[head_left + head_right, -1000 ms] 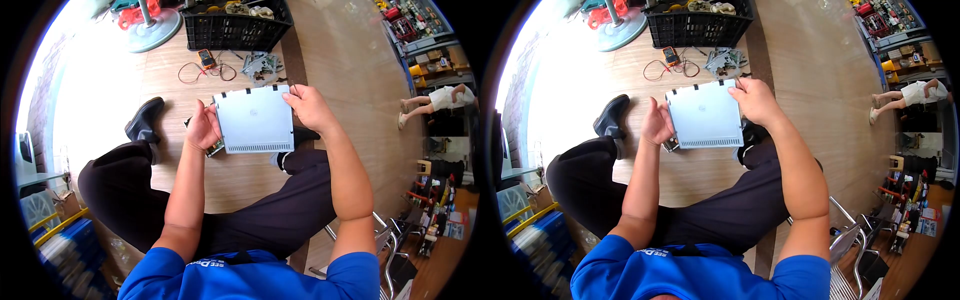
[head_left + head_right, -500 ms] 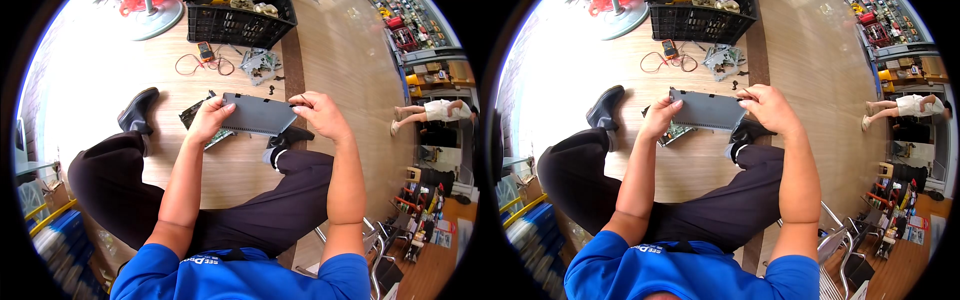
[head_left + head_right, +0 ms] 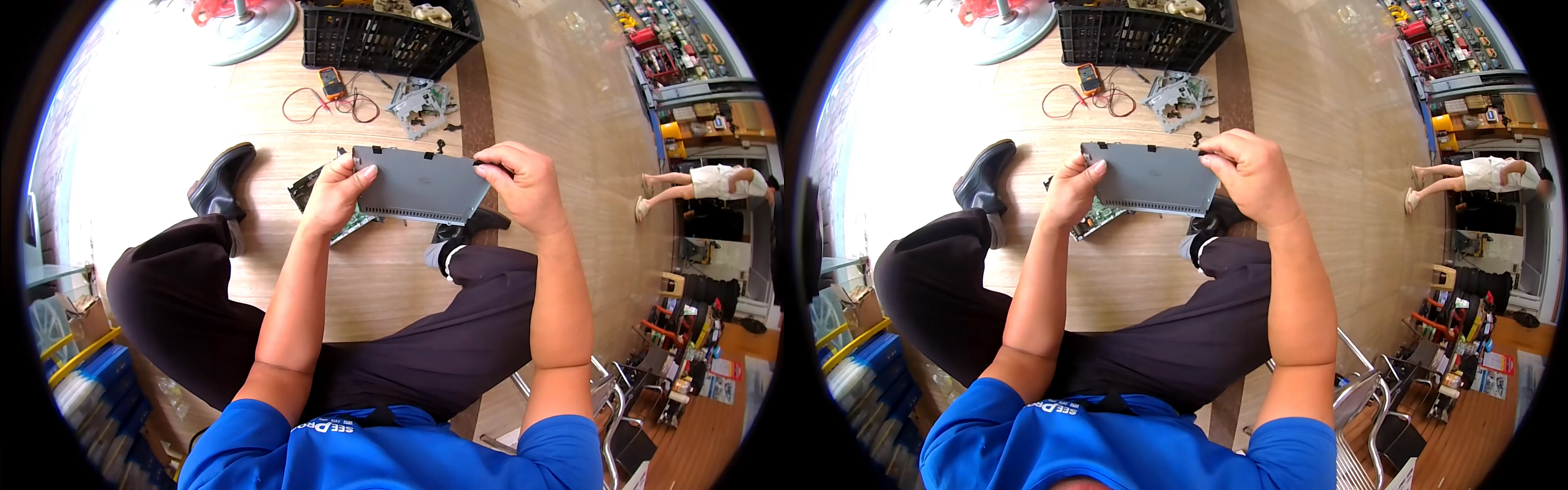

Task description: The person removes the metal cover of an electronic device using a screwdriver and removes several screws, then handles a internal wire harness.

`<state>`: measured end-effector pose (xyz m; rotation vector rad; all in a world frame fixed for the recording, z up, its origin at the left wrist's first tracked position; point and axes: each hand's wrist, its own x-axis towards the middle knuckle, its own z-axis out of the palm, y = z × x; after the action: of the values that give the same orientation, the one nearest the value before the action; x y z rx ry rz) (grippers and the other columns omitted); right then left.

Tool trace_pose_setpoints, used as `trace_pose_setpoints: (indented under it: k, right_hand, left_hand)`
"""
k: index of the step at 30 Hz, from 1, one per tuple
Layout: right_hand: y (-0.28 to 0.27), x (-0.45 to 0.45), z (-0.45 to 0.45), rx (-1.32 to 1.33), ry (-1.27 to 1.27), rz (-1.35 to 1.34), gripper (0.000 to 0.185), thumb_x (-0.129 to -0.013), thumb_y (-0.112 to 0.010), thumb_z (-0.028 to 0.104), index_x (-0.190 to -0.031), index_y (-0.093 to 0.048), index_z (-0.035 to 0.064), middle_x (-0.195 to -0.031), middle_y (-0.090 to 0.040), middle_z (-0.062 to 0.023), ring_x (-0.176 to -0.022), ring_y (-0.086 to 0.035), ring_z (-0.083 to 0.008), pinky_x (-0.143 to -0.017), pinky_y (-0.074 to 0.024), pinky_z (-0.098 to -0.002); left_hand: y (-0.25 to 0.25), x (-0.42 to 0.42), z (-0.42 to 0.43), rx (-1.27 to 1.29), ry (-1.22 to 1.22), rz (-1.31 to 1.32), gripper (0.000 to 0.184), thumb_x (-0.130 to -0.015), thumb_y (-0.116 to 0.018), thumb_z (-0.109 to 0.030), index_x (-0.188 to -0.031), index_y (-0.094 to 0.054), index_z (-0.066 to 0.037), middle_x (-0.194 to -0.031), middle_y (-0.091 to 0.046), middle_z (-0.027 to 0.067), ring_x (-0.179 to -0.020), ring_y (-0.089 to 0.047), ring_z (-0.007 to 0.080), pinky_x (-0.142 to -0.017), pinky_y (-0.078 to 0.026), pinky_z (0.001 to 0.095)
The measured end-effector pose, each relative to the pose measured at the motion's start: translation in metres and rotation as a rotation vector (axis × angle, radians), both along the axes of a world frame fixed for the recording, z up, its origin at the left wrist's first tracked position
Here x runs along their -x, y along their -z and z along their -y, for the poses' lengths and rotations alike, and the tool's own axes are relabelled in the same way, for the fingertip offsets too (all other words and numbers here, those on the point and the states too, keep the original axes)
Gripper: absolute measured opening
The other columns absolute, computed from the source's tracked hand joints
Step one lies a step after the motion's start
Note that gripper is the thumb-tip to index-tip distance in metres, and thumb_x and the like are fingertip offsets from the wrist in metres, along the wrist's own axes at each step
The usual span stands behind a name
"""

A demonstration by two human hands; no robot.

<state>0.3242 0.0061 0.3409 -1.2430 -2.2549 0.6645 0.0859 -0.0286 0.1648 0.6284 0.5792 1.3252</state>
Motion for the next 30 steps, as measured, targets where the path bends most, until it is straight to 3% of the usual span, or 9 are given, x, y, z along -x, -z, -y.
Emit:
trace_pose_setpoints:
  k: [7, 17, 20, 25, 30]
  right_hand:
    - [0.005, 0.005, 0.001, -0.149, -0.012, -0.076, 0.011, -0.078, -0.069, -0.004, -0.089, -0.068, -0.0016, -0.082, -0.067, -0.0115, -0.068, -0.064, -0.0186, -0.059, -0.0489, -0.0274]
    - [0.007, 0.012, 0.003, -0.105, 0.041, -0.067, 0.008, -0.08, -0.067, -0.002, -0.087, -0.066, -0.0005, -0.074, -0.064, -0.0095, -0.061, -0.058, -0.015, -0.056, -0.0455, -0.0263]
    - [0.011, 0.014, 0.003, -0.054, 0.101, -0.029, 0.004, -0.083, -0.066, 0.001, -0.087, -0.065, -0.0007, -0.071, -0.062, -0.0064, -0.06, -0.054, -0.011, -0.056, -0.0444, -0.0252]
    - [0.029, 0.007, -0.004, 0.275, 0.341, -0.237, 0.014, -0.093, -0.06, 0.009, -0.087, -0.065, -0.0017, -0.07, -0.06, 0.0027, -0.062, -0.05, -0.0048, -0.056, -0.0429, -0.0228]
    - [0.028, 0.003, -0.009, 0.463, 0.409, -0.292, 0.015, -0.094, -0.058, 0.011, -0.088, -0.066, -0.0007, -0.069, -0.059, 0.0035, -0.058, -0.047, -0.0031, -0.053, -0.04, -0.0205]
  left_hand:
    - [-0.009, 0.001, 0.002, 0.045, 0.003, 0.097, 0.015, -0.095, -0.058, -0.008, -0.106, -0.064, -0.001, -0.101, -0.069, 0.0055, -0.09, -0.063, 0.013, -0.084, -0.05, 0.0289]
    - [-0.01, 0.004, 0.0, 0.035, 0.043, 0.08, 0.019, -0.094, -0.058, -0.009, -0.111, -0.063, -0.001, -0.103, -0.068, 0.006, -0.092, -0.063, 0.0131, -0.085, -0.049, 0.0295]
    - [-0.014, 0.005, 0.0, 0.053, 0.06, 0.069, 0.019, -0.094, -0.058, -0.01, -0.111, -0.063, -0.001, -0.102, -0.068, 0.0053, -0.091, -0.062, 0.0127, -0.086, -0.049, 0.0296]
    - [-0.018, 0.005, -0.001, 0.216, 0.097, 0.054, 0.022, -0.095, -0.056, -0.009, -0.114, -0.059, 0.001, -0.102, -0.067, 0.0088, -0.089, -0.063, 0.0137, -0.081, -0.052, 0.0302]
    - [-0.025, 0.001, -0.002, 0.275, 0.108, 0.044, 0.022, -0.095, -0.055, -0.008, -0.114, -0.058, 0.002, -0.101, -0.067, 0.0105, -0.086, -0.064, 0.0145, -0.079, -0.053, 0.0302]
